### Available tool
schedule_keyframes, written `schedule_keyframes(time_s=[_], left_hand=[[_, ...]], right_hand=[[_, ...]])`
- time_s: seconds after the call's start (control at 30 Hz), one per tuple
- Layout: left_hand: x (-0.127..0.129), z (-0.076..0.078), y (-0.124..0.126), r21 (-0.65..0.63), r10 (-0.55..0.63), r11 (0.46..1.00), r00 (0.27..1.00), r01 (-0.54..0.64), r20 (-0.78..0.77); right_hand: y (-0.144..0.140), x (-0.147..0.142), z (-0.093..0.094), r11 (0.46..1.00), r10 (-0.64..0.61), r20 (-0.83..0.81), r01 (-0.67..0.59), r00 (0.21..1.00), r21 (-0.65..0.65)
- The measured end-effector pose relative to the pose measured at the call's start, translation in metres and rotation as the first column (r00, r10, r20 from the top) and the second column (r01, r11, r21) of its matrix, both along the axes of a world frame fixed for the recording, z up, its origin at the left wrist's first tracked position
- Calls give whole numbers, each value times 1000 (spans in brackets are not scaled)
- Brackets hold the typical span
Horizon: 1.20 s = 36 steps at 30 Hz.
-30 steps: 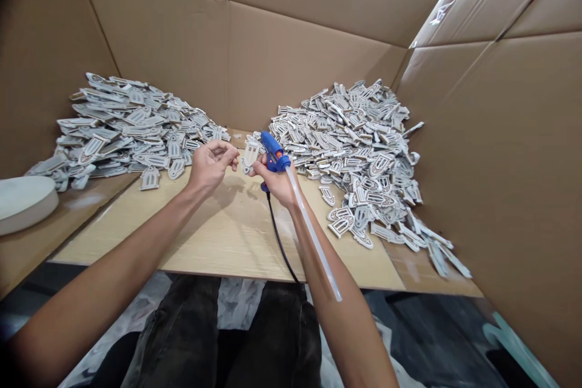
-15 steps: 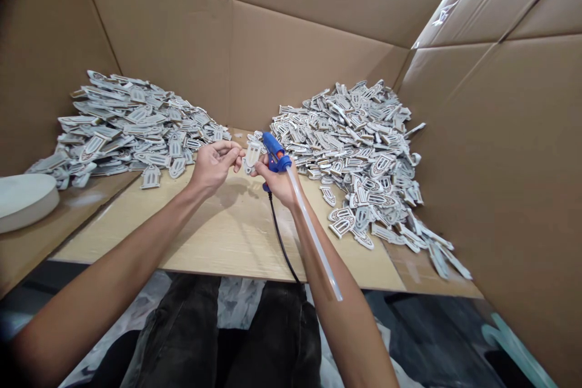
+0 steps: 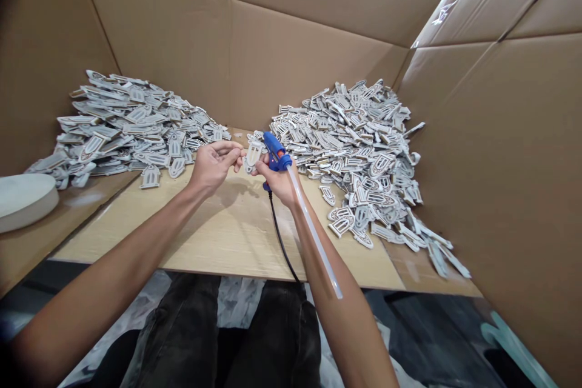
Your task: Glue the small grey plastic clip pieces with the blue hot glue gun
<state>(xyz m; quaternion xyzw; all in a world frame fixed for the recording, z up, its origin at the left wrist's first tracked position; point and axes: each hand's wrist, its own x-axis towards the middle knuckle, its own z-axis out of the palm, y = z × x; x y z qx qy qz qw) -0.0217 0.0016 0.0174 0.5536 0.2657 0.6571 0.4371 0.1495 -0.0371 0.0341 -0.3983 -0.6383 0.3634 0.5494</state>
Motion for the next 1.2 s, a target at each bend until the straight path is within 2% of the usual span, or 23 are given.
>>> schedule_keyframes(time_s=[0.23,0.47,0.73,0.83,1.07,1.2], left_hand=[[-2,3,-4,13,3,1000,1000,-3,-18],[-2,2,-2,-5,26,1000,999,-27,-44],[-1,0,-5,0,22,1000,999,-22,-35],[-2,-2,-5,26,19,1000,998,-17,-64],[-6,-5,0,123,98,989,983,-79,-153],[-7,-3,-3,145,136,984,970,-108,-203]], right_hand=[[-2,-1,2,999,-17,17,17,1000,-29],[0,0,1,1000,-2,-10,2,1000,13],[2,0,-4,998,-11,46,8,999,55],[0,-2,-4,999,-1,45,-1,999,39],[-2,-3,-4,1000,-18,41,17,999,8],[1,-2,-5,999,-20,25,19,999,31]])
